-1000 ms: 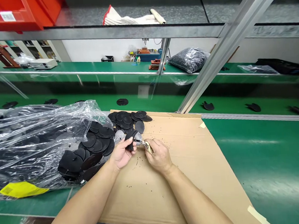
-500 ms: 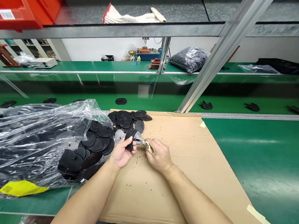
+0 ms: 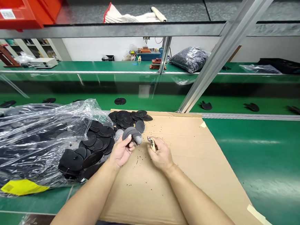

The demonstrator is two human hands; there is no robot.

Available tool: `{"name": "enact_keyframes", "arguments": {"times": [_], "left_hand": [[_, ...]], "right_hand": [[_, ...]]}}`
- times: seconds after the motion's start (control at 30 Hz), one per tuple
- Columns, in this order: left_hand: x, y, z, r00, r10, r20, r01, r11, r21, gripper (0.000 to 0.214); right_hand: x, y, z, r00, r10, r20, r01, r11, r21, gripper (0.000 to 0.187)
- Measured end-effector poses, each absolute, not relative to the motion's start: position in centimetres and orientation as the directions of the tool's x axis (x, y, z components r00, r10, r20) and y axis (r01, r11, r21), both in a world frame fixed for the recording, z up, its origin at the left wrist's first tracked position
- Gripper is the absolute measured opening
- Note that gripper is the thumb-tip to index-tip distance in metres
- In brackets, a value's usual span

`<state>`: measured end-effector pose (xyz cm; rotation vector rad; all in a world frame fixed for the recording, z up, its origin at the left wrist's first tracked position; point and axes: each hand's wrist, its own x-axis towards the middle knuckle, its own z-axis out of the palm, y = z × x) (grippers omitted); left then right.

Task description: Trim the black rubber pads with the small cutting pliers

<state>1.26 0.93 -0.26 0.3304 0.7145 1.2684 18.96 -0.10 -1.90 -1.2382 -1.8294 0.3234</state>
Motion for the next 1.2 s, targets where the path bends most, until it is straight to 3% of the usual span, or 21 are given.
{"name": "enact_keyframes", "arguments": {"times": [0.3, 0.5, 0.63, 0.9, 1.2], "left_hand": [[0.95, 0.86, -0.52, 0.214, 0.917, -0.336, -0.686, 0.386, 0.617, 0.037], [1.00, 0.86, -0.68, 0.240, 0.916, -0.322, -0.662, 0.397, 0.636, 0.044], [1.01, 0.90, -0.62, 0.263, 0.902, -0.343, -0.649, 0.429, 0.629, 0.036], [1.09, 0.76, -0.46, 0.315, 0.894, -0.319, -0.627, 0.449, 0.636, 0.028], [0.98, 0.65, -0.50, 0.318, 0.894, -0.316, -0.605, 0.448, 0.658, 0.027]], "right_hand": [[18.48, -0.68, -1.73, -0.216, 0.835, 0.506, 0.625, 0.517, -0.585, 0.020], [18.57, -0.65, -1.89, -0.353, 0.798, 0.489, 0.635, 0.588, -0.501, 0.035], [18.59, -0.73, -1.87, -0.400, 0.806, 0.435, 0.668, 0.582, -0.464, 0.040], [18.59, -0.85, -1.48, -0.451, 0.845, 0.287, 0.710, 0.535, -0.458, 0.042], [18.60, -0.95, -1.17, -0.472, 0.852, 0.225, 0.679, 0.514, -0.524, 0.041]]}}
